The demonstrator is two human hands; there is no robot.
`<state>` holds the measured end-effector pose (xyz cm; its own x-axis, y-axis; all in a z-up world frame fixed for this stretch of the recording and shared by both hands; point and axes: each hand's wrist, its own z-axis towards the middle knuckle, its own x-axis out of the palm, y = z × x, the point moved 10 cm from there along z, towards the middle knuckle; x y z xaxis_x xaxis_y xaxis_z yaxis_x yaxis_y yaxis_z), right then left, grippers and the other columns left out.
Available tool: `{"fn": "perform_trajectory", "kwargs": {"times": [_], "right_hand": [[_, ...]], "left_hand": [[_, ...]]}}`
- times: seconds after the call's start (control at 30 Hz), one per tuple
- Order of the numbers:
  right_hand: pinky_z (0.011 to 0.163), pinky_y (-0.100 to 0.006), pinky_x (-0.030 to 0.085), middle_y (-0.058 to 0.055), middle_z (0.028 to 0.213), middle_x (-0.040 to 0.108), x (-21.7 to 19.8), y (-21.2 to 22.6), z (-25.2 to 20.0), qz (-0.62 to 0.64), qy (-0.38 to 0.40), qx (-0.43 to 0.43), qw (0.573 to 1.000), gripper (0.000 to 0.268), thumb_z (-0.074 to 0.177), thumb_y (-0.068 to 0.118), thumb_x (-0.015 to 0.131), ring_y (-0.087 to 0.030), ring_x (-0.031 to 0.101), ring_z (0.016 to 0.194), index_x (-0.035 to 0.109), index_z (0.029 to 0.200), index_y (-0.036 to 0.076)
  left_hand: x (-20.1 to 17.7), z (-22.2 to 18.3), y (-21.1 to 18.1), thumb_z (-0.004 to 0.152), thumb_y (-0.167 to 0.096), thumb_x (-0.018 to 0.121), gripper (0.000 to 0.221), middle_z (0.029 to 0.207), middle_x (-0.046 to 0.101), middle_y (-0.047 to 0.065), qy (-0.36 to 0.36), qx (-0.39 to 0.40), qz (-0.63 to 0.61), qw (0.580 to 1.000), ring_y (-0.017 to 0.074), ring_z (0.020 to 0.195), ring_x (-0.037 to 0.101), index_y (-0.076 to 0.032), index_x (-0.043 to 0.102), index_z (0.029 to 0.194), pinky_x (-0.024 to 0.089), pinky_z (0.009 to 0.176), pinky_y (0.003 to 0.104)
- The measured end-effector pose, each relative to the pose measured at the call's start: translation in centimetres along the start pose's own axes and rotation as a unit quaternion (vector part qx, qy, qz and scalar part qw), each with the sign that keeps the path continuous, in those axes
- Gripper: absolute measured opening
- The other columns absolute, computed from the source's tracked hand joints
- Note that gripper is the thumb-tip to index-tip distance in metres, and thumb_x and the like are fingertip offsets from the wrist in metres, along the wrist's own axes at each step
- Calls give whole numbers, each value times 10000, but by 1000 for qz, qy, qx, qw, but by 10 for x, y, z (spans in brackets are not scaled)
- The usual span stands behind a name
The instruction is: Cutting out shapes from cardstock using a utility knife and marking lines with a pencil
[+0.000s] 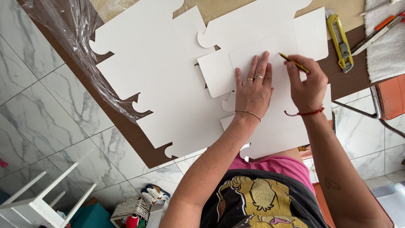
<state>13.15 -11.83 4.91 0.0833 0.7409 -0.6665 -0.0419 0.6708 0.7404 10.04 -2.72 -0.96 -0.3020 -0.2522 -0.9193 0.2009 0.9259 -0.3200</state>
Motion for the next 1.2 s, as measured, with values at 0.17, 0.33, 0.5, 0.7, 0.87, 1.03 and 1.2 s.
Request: {"fn": "perform_trajectory", "kwargs": {"times": [0.17,0.33,0.5,0.7,0.87,1.03,1.2], "right_hand": [[716,-348,470,-178,844,611,-8,-4,-25,34,-8,45,998,71,944,-5,573,-291,596,836,607,1003,-27],[743,-303,464,-152,887,604,-8,-20,-35,120,-60,97,986,126,973,74,511,-215,580,894,553,1040,-24],[696,-319,474,-137,840,608,21,-10,-40,136,-17,120,983,100,933,83,548,-226,611,816,573,943,-14],[702,-287,484,-93,791,630,57,13,-40,127,46,107,985,59,883,79,576,-199,632,766,604,885,27],[713,-303,462,-102,776,633,61,14,-40,110,68,116,985,74,896,102,558,-200,612,750,595,907,39],[709,-295,471,-93,782,636,60,12,-37,111,66,108,986,76,894,111,564,-198,618,763,593,915,43],[708,-318,468,-109,812,627,37,-4,-29,68,56,91,992,73,921,103,569,-238,611,800,588,945,37]], "left_hand": [[-3,1,0,739,-265,669,583,1437,149,64,-73,-4,-8,997,228,1348,177,-75,431,1236,247,1026,586],[-18,6,20,841,-147,507,202,1321,388,25,-243,15,-43,969,186,1203,421,-123,571,1031,358,865,479],[0,35,54,815,-103,522,237,1164,511,-150,-68,133,-246,958,119,1021,515,-265,646,934,458,814,251],[0,45,59,704,1,639,435,1186,502,-157,106,114,-305,939,127,1100,469,-247,604,1059,415,937,284],[0,42,58,718,1,639,451,1184,508,-153,105,105,-301,942,136,1096,464,-253,586,1088,409,950,289],[-1,42,59,722,-11,643,468,1179,497,-188,100,88,-286,949,87,1108,446,-285,574,1095,415,948,260],[-6,39,57,738,26,615,472,1209,478,-148,103,108,-291,945,117,1113,438,-255,568,1114,414,959,265]]}}
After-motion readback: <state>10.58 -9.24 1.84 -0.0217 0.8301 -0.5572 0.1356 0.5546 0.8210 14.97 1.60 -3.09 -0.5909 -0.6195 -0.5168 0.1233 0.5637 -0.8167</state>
